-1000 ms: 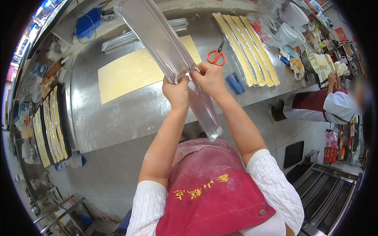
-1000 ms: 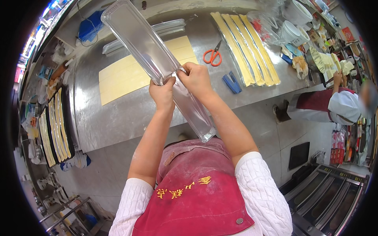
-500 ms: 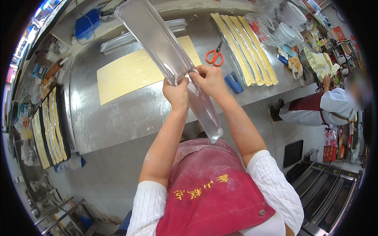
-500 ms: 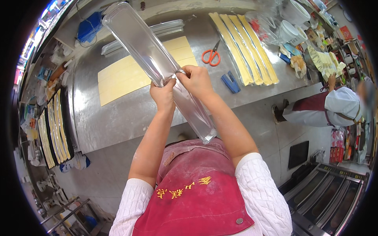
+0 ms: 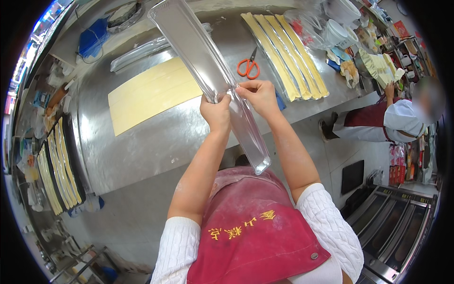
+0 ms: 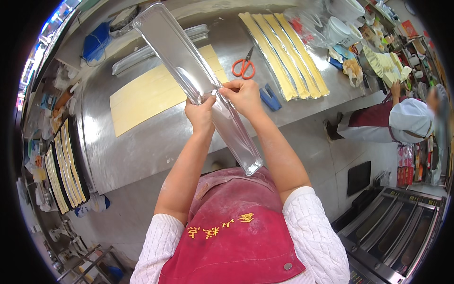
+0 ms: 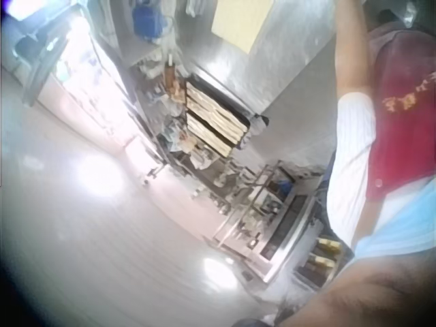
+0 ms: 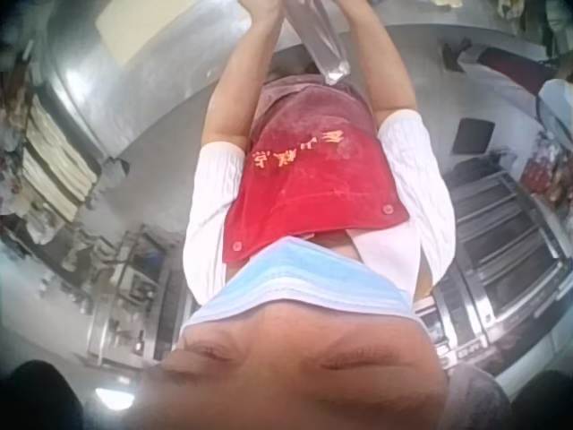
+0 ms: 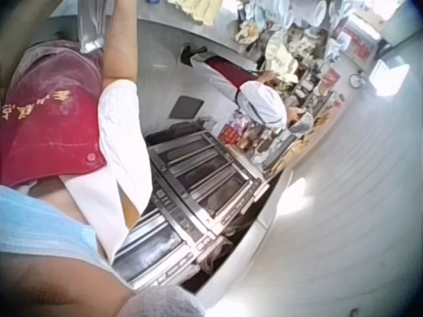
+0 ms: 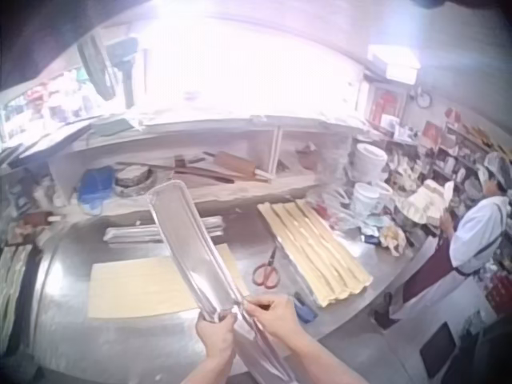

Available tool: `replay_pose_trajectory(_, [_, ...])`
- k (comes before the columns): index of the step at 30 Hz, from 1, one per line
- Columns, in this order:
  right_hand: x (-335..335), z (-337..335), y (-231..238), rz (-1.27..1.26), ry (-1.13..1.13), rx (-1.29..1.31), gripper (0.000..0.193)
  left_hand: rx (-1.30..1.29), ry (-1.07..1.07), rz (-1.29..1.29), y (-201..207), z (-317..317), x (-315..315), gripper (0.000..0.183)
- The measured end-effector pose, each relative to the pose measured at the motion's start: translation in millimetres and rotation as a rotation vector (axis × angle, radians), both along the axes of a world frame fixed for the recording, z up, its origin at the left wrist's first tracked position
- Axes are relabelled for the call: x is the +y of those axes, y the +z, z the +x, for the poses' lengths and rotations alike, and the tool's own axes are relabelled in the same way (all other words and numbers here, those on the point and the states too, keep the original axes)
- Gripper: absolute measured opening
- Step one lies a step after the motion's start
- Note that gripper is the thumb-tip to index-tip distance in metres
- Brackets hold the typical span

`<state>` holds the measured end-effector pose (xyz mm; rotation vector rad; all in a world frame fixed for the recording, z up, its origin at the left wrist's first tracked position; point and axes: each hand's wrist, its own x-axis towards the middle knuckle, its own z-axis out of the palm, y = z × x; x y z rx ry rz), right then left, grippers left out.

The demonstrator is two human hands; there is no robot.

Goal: The person assembles aluminum foil trays by folding them into shape, securing the edges with a stapler, and trimming excess material with scissors. The person repeats this process for multiple trays on a stainless steel work surface.

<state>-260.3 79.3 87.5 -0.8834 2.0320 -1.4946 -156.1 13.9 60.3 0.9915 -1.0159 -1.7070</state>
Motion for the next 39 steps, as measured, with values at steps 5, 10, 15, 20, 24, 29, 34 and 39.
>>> replay_pose_trajectory(5, [2,-30,-17,0.034,-0.017,-0.111,0.019,-0.112,-0.024,0.047,-14,-28,0,0.04])
replay_pose_trajectory(10, [7,-79,-54,0.054,-0.06,-0.212,0.016,-0.229,-0.103,0.131,-49,-72,1,0.036])
replay_pose_trajectory(15, [0,-142,-84,0.219,-0.167,-0.249,0.015,-0.3,-0.208,0.154,-101,-134,-11,0.038])
replay_pose_trajectory(20, [-19,-237,-126,0.217,-0.215,-0.342,0.018,-0.459,-0.34,0.113,-104,-193,-23,0.038])
replay_pose_trajectory(24, [-66,-284,-140,0.294,-0.17,-0.248,0.017,-0.21,-0.21,0.239,-123,-220,-45,0.027])
replay_pose_trajectory(29, [-101,-318,-162,0.349,-0.154,-0.221,0.019,-0.271,-0.172,0.195,-150,-253,-76,0.026])
replay_pose_trajectory(34, [-113,-337,-179,0.465,-0.098,-0.09,0.023,-0.227,-0.117,0.279,-160,-272,-85,0.03])
replay_pose_trajectory(39, [-121,-342,-170,0.61,-0.052,-0.003,0.027,-0.24,-0.126,0.264,-168,-279,-89,0.033])
